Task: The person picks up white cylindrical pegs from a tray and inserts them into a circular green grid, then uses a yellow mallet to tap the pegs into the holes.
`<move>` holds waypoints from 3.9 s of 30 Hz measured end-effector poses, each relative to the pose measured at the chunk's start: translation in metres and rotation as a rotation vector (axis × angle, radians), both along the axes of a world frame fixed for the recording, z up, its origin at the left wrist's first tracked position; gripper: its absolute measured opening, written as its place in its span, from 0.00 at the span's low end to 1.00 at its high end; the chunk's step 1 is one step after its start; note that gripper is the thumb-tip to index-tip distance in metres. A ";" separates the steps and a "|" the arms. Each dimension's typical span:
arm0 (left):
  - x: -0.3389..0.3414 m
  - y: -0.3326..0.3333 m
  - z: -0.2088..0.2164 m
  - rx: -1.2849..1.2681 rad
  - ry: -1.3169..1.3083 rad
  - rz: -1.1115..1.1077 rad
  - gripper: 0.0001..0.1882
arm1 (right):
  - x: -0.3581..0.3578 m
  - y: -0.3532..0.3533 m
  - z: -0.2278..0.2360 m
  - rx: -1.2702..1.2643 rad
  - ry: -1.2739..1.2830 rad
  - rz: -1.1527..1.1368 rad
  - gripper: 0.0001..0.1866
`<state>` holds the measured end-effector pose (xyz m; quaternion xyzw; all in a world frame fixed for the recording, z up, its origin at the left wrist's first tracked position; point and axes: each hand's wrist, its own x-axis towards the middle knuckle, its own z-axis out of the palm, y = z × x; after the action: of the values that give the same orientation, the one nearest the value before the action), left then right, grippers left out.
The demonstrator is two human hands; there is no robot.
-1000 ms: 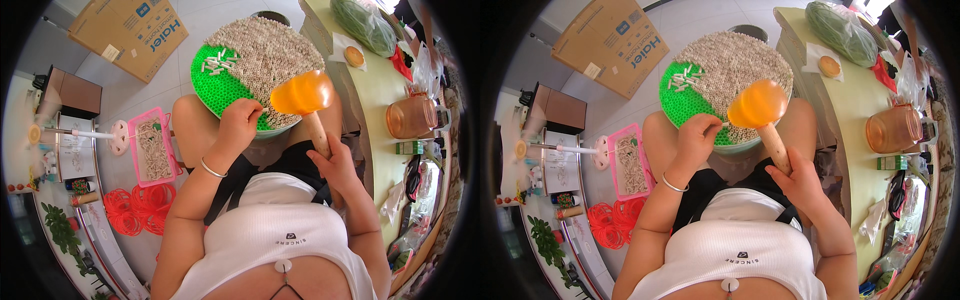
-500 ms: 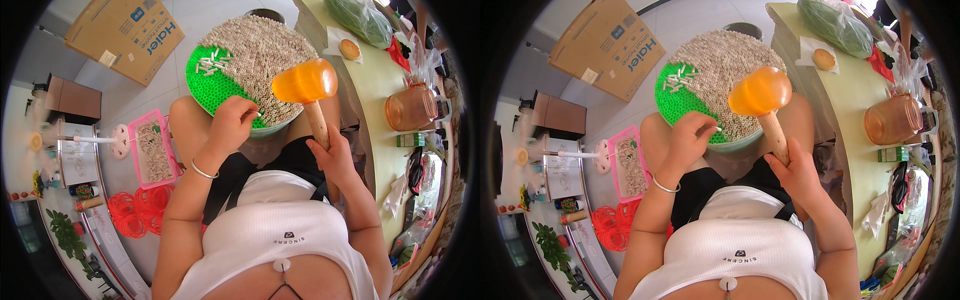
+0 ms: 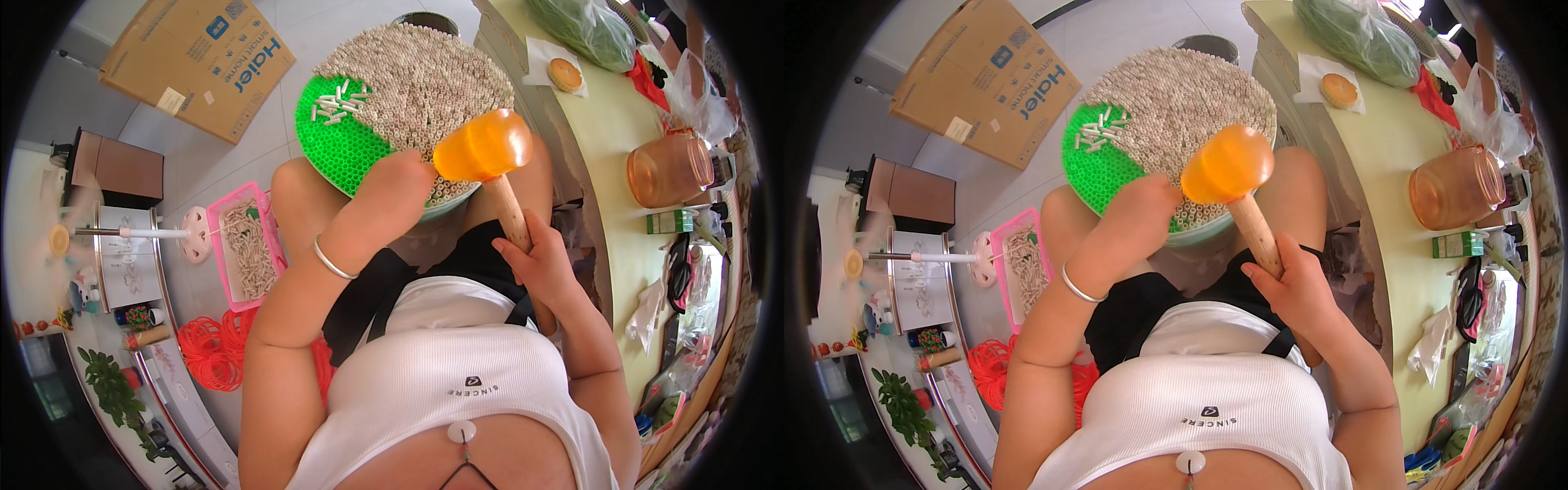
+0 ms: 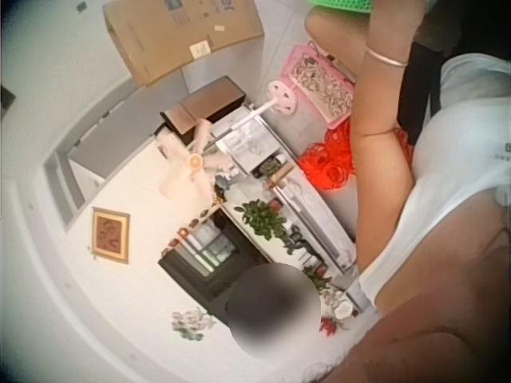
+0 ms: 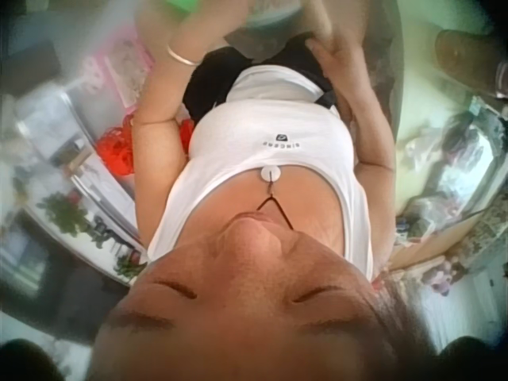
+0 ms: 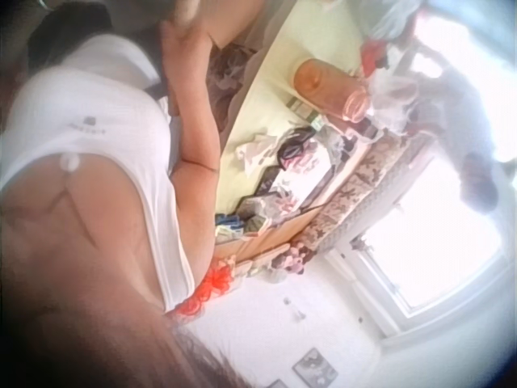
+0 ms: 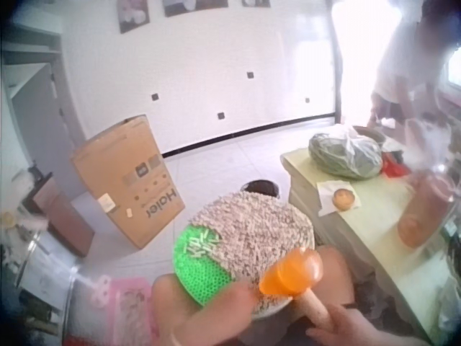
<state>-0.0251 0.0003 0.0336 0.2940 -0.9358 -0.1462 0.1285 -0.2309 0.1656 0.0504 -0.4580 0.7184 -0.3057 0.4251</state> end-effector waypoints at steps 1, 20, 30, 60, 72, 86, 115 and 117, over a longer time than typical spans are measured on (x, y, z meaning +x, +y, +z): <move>0.005 0.000 0.000 0.038 0.098 0.072 0.04 | 0.001 -0.001 0.006 0.005 0.006 0.028 0.18; 0.082 -0.046 -0.020 -0.093 0.342 0.608 0.07 | 0.002 -0.014 0.028 -0.203 0.336 0.119 0.18; 0.058 -0.104 -0.040 -0.241 0.067 0.565 0.02 | -0.006 -0.004 -0.011 -0.108 0.162 0.031 0.18; 0.021 -0.004 -0.026 0.144 0.466 0.152 0.04 | 0.000 -0.007 -0.015 -0.052 0.023 -0.024 0.16; 0.019 -0.004 -0.034 -0.041 0.309 0.109 0.06 | 0.002 -0.006 -0.008 -0.036 0.076 -0.009 0.17; 0.079 -0.013 0.001 0.150 0.386 0.716 0.07 | 0.008 -0.022 0.020 -0.257 0.402 0.223 0.18; 0.052 -0.054 -0.015 0.262 0.671 0.321 0.08 | 0.002 -0.006 -0.006 0.033 -0.136 -0.021 0.14; 0.047 -0.032 -0.021 0.511 0.761 0.318 0.08 | 0.003 -0.007 -0.007 0.036 -0.130 -0.020 0.13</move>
<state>0.0220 -0.0316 0.0122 0.3813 -0.6999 -0.4472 0.4059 -0.2280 0.1590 0.0434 -0.4225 0.6991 -0.3260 0.4759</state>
